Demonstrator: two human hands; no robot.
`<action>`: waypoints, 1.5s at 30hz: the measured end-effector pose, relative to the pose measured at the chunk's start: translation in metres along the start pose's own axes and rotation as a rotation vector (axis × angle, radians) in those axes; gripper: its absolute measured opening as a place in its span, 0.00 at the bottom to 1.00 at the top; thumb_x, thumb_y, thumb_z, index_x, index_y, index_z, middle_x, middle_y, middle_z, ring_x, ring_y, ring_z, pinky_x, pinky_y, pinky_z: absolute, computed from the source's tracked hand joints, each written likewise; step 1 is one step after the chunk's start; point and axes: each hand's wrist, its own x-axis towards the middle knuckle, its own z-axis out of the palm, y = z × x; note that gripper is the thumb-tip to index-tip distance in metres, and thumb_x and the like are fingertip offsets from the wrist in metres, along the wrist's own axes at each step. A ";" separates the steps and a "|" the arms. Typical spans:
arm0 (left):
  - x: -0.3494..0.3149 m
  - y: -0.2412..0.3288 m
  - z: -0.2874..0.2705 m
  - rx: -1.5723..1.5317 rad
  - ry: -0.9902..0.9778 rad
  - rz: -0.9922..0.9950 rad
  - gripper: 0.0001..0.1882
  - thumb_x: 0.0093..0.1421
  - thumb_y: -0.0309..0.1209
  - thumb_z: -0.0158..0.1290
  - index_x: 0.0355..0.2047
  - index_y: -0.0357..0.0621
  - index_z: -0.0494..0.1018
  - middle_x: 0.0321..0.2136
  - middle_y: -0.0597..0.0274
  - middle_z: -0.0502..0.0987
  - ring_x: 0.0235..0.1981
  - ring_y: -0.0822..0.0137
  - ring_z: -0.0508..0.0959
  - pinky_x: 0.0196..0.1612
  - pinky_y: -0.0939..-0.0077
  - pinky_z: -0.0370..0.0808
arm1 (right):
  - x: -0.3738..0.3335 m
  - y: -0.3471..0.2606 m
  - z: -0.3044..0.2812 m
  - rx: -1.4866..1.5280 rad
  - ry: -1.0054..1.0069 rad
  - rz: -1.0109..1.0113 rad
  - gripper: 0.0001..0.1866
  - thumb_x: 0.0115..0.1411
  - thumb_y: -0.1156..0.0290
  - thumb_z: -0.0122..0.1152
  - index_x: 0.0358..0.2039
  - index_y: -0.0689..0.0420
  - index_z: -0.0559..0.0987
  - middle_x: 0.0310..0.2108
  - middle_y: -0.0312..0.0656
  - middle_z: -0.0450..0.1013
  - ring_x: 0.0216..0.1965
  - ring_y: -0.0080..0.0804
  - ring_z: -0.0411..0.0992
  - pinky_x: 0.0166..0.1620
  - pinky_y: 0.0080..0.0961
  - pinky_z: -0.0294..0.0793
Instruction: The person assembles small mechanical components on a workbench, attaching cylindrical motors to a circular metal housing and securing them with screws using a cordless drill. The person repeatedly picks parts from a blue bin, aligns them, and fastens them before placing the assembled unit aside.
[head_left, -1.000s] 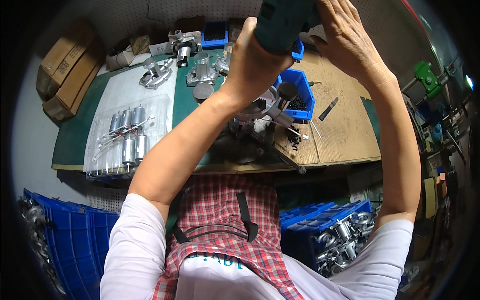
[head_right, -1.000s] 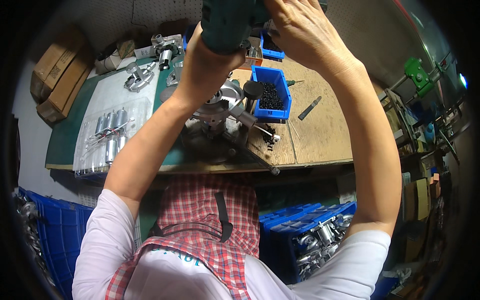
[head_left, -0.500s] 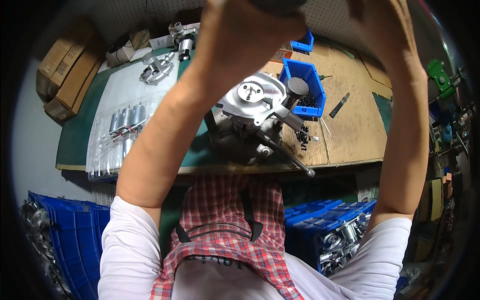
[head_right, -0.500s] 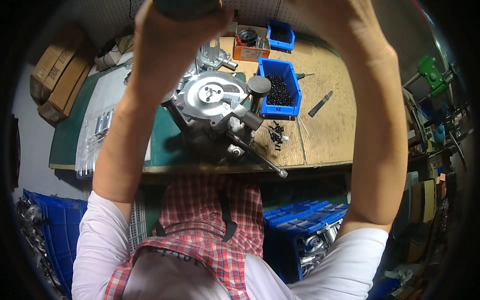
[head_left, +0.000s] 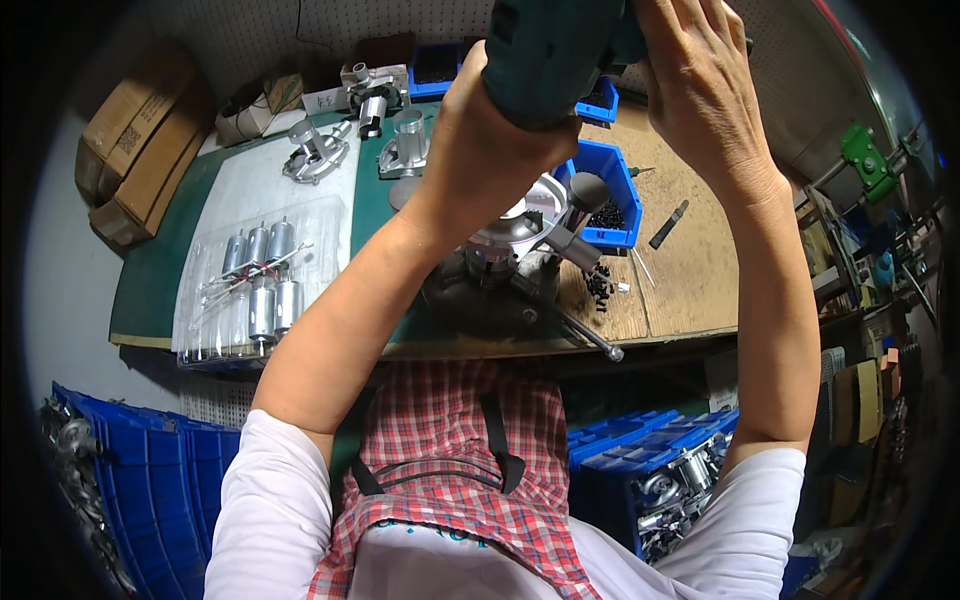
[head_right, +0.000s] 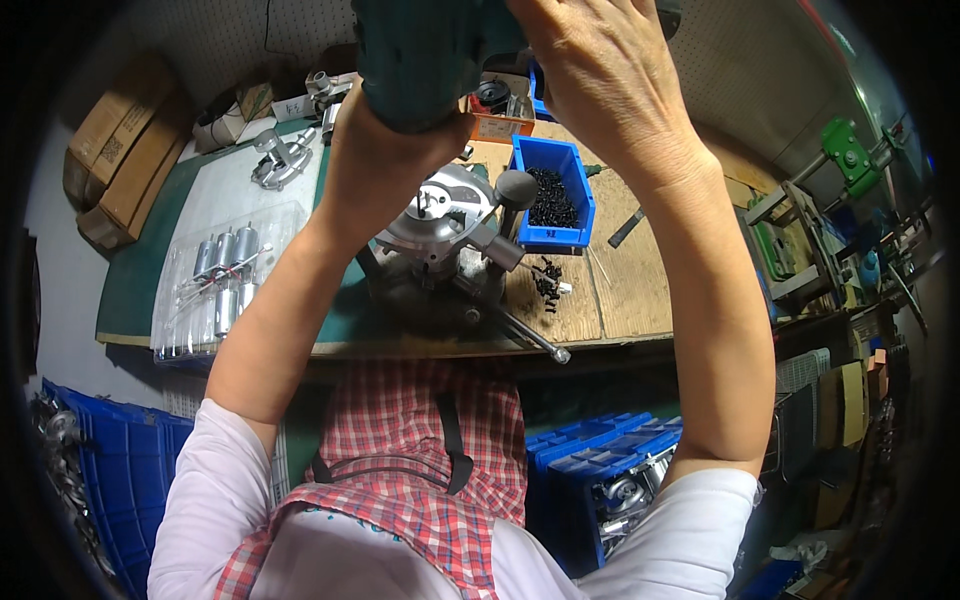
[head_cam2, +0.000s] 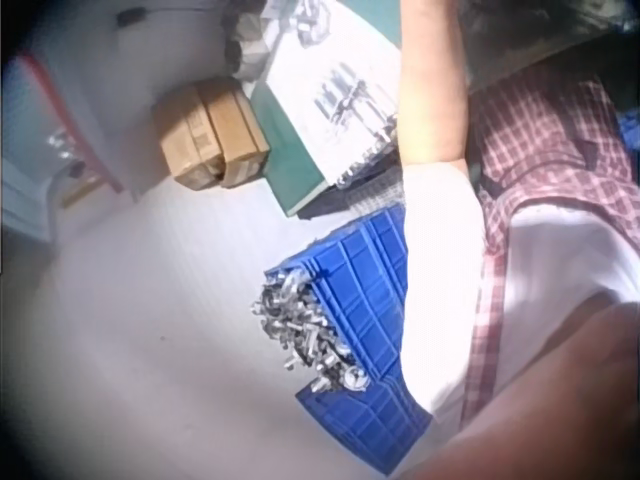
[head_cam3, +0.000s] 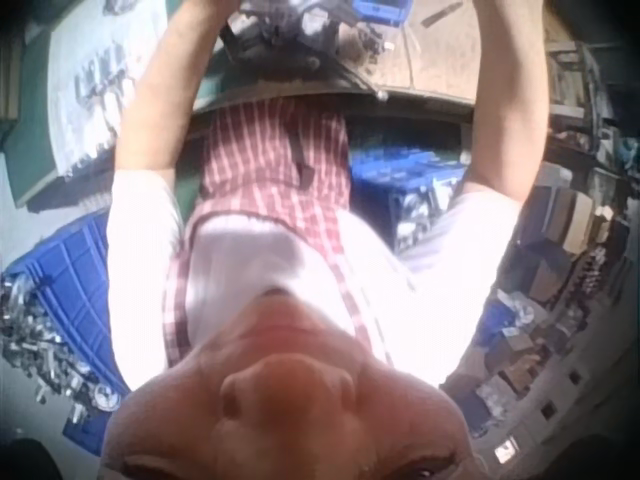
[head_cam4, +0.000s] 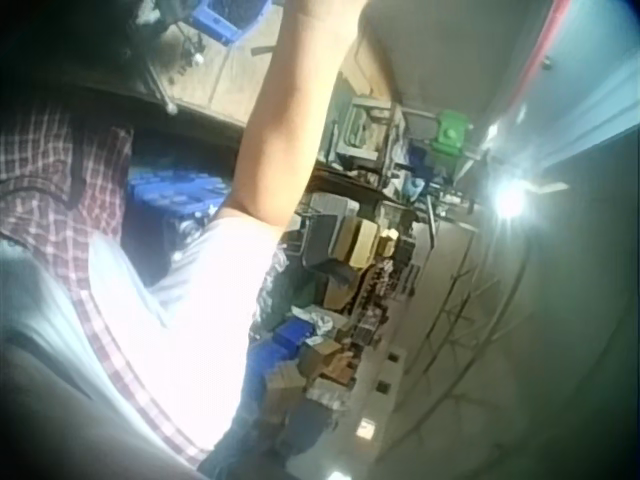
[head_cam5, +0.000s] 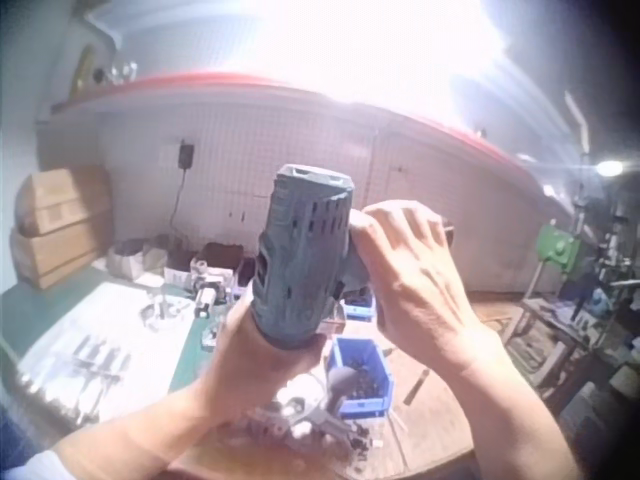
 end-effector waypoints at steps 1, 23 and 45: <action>0.001 0.000 -0.001 -0.008 -0.007 -0.003 0.26 0.46 0.26 0.64 0.46 0.35 0.68 0.35 0.57 0.77 0.36 0.68 0.77 0.43 0.73 0.76 | 0.001 -0.003 -0.003 -0.003 -0.027 0.016 0.30 0.48 0.87 0.53 0.55 0.58 0.69 0.45 0.49 0.68 0.51 0.49 0.65 0.56 0.43 0.63; 0.005 -0.026 -0.007 0.116 -0.026 -0.078 0.13 0.57 0.32 0.63 0.38 0.36 0.78 0.33 0.63 0.80 0.33 0.73 0.76 0.40 0.76 0.73 | 0.001 -0.011 -0.005 -0.180 -0.105 0.144 0.14 0.62 0.69 0.57 0.49 0.53 0.75 0.42 0.44 0.76 0.49 0.37 0.74 0.56 0.38 0.70; 0.017 -0.031 0.000 -0.140 -0.177 0.048 0.26 0.49 0.32 0.66 0.47 0.37 0.70 0.34 0.55 0.78 0.38 0.67 0.79 0.44 0.71 0.77 | 0.024 -0.019 -0.055 -0.112 -0.466 -0.003 0.24 0.44 0.81 0.60 0.45 0.64 0.69 0.37 0.52 0.68 0.43 0.49 0.68 0.49 0.40 0.65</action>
